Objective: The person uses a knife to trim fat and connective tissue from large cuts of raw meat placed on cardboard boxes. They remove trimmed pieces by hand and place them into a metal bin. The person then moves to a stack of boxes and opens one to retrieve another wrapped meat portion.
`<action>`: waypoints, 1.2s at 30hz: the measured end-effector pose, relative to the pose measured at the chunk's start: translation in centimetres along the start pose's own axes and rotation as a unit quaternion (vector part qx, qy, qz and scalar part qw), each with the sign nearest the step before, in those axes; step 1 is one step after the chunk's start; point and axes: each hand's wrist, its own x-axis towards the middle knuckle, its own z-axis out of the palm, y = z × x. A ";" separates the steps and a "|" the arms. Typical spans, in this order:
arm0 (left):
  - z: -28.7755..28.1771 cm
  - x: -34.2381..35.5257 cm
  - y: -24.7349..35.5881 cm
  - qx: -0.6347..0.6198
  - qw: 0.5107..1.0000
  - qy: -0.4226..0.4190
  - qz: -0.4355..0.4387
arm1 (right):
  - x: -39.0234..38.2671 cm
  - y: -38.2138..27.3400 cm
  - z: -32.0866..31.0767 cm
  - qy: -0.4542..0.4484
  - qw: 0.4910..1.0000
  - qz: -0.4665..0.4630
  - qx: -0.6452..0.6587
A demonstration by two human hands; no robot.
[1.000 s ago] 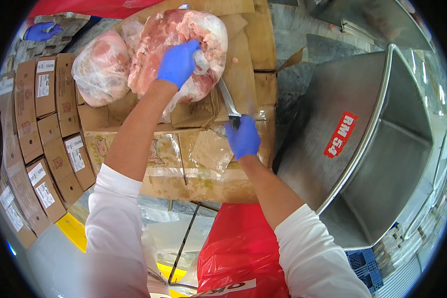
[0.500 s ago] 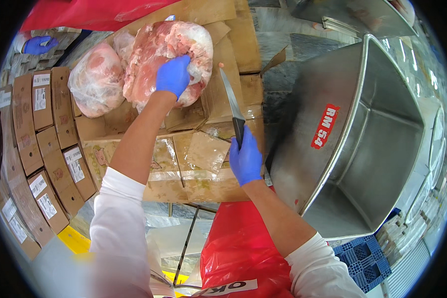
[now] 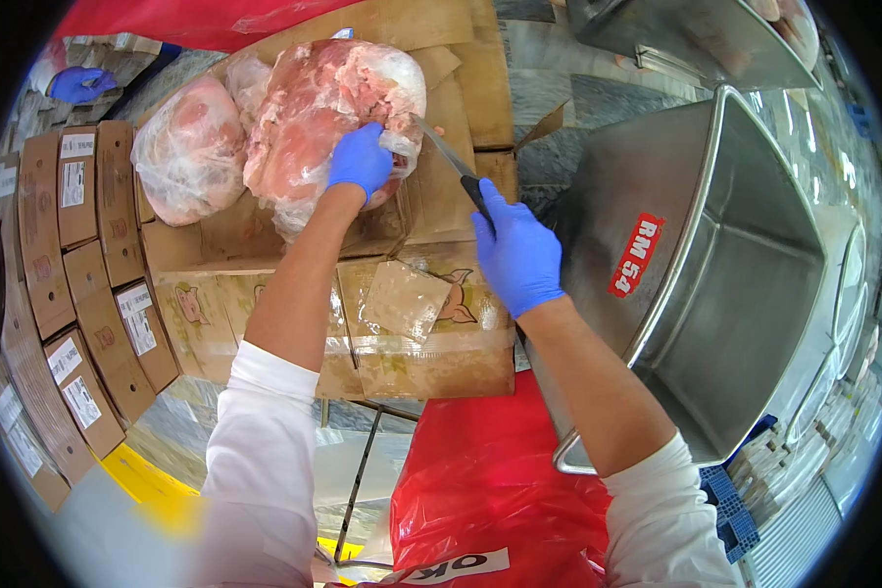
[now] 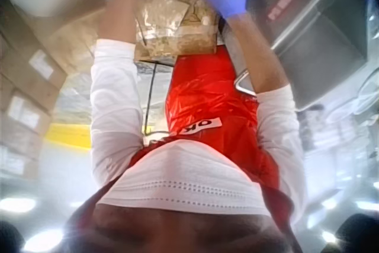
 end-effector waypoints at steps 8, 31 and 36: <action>0.5 -0.3 -0.7 -0.039 0.999 0.004 0.007 | 3.5 -2.1 -4.5 -0.035 0.990 -0.090 -0.101; 1.3 -0.7 -1.7 -0.045 0.993 0.037 0.103 | 31.3 -14.7 -10.7 -0.439 0.833 -0.188 -0.281; 2.1 -0.2 -2.5 -0.062 0.989 0.058 0.124 | 33.0 -11.6 -9.0 -0.413 0.824 -0.215 -0.322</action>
